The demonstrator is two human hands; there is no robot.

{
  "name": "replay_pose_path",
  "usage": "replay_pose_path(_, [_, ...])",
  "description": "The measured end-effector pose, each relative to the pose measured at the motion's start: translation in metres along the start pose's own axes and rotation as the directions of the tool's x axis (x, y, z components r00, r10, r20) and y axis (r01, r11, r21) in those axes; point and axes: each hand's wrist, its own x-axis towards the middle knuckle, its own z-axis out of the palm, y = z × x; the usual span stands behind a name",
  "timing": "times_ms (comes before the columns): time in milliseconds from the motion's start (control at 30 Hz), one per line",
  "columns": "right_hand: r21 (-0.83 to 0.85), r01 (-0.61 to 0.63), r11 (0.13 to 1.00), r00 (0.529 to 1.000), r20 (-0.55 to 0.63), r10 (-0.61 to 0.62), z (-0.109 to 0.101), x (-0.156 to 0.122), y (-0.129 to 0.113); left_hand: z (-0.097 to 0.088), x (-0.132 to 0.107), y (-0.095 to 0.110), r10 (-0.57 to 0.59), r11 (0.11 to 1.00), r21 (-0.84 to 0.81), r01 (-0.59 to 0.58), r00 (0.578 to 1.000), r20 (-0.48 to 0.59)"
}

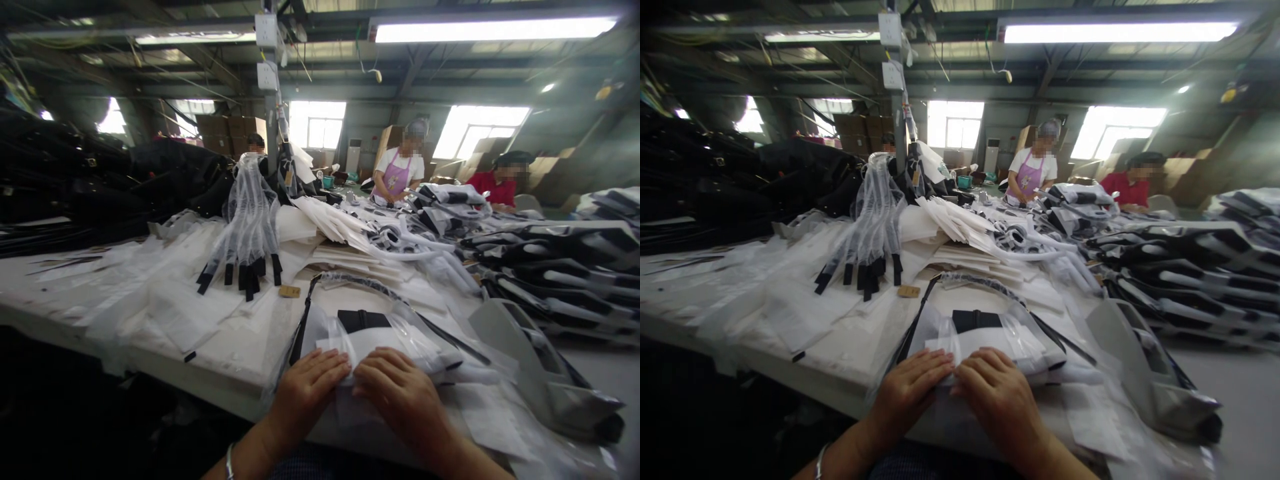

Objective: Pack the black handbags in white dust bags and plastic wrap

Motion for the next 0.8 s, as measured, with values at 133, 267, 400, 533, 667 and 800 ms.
replay_pose_path(133, [-0.07,-0.004,0.998,0.998,0.063,0.008,0.017,-0.001,0.004,0.001,0.0,-0.002,-0.007,1.0,-0.016,0.007,1.0,0.009])
replay_pose_path(267, [-0.103,0.066,0.992,0.995,0.081,-0.058,0.016,0.002,0.005,-0.006,0.002,-0.002,-0.025,0.999,-0.047,0.028,0.998,0.051])
replay_pose_path(400, [-0.135,0.118,0.984,0.988,0.114,-0.102,0.016,0.006,0.008,-0.019,0.009,0.004,-0.091,0.987,-0.115,0.113,0.98,0.178])
replay_pose_path(533, [-0.195,0.128,0.972,0.989,0.097,-0.11,0.019,0.008,0.011,-0.014,0.012,0.005,-0.113,0.992,-0.054,0.116,0.993,0.042])
replay_pose_path(667, [-0.204,0.132,0.97,0.988,0.104,-0.113,0.017,0.011,0.013,-0.006,0.012,-0.001,-0.063,0.998,-0.009,0.063,0.998,0.015])
replay_pose_path(800, [-0.155,0.139,0.978,0.987,0.103,-0.124,0.014,0.007,0.016,-0.01,0.015,-0.005,0.006,1.0,0.015,-0.006,0.998,0.064])
